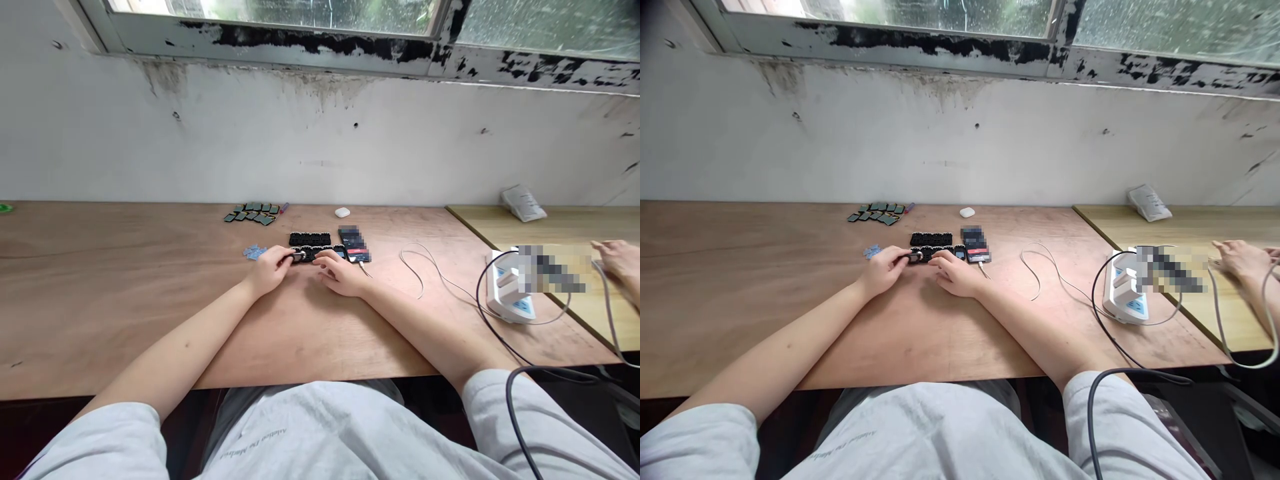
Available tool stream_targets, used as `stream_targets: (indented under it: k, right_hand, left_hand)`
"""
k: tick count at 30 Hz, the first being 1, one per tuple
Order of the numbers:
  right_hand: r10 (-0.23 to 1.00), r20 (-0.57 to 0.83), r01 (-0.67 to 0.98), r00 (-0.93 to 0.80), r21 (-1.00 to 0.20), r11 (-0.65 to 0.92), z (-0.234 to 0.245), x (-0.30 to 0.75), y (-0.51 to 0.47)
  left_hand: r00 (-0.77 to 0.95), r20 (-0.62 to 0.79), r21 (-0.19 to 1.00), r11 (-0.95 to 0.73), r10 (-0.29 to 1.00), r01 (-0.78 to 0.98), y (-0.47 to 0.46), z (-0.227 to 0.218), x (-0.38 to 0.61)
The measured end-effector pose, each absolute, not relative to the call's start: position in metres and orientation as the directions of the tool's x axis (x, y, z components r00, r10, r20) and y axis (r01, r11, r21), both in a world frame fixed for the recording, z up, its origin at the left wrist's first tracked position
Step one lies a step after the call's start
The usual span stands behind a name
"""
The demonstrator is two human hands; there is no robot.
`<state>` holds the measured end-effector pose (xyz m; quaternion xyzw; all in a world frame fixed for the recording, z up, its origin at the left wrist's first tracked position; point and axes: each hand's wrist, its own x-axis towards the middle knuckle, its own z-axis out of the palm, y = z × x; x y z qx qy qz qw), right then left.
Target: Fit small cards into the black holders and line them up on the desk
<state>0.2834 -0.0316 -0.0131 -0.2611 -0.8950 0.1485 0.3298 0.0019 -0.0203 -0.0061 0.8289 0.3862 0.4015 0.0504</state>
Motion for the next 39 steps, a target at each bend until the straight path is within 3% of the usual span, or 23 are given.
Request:
stream_targets:
  k: [5, 9, 12, 15, 18, 22, 28, 34, 39]
  right_hand:
    - [0.521, 0.473, 0.414, -0.710, -0.318, 0.853, -0.013, 0.283, -0.030]
    - [0.484, 0.480, 0.402, -0.732, -0.268, 0.875, -0.012, 0.283, -0.029]
    - [0.483, 0.477, 0.405, -0.734, -0.263, 0.875, -0.012, 0.283, -0.029]
    - [0.486, 0.467, 0.411, -0.738, -0.260, 0.874, -0.011, 0.283, -0.029]
    - [0.494, 0.455, 0.418, -0.741, -0.264, 0.869, -0.009, 0.282, -0.029]
    - [0.500, 0.451, 0.423, -0.739, -0.268, 0.866, -0.008, 0.281, -0.029]
    - [0.491, 0.456, 0.419, -0.742, -0.256, 0.871, -0.008, 0.281, -0.030]
    - [0.490, 0.454, 0.420, -0.745, -0.252, 0.872, -0.008, 0.281, -0.029]
    - [0.485, 0.454, 0.416, -0.747, -0.249, 0.874, -0.008, 0.281, -0.029]
  left_hand:
    - [-0.060, 0.513, 0.623, -0.324, 0.856, 0.712, 0.010, -0.012, -0.026]
    - [-0.206, 0.422, 0.675, -0.154, 0.883, 0.722, 0.022, -0.016, -0.037]
    - [-0.146, 0.534, 0.582, -0.237, 0.833, 0.778, 0.020, -0.017, -0.036]
    - [0.023, 0.611, 0.435, -0.361, 0.791, 0.825, 0.015, -0.017, -0.028]
    - [0.171, 0.592, 0.285, -0.403, 0.788, 0.870, 0.015, -0.016, -0.018]
    - [0.216, 0.491, 0.156, -0.330, 0.844, 0.931, 0.028, -0.012, -0.004]
    - [0.158, 0.406, 0.103, -0.217, 0.900, 0.971, 0.047, -0.009, 0.010]
    - [0.131, 0.435, 0.095, -0.190, 0.891, 0.977, 0.043, -0.010, 0.012]
    - [0.172, 0.353, 0.105, -0.222, 0.920, 0.969, 0.043, -0.007, 0.011]
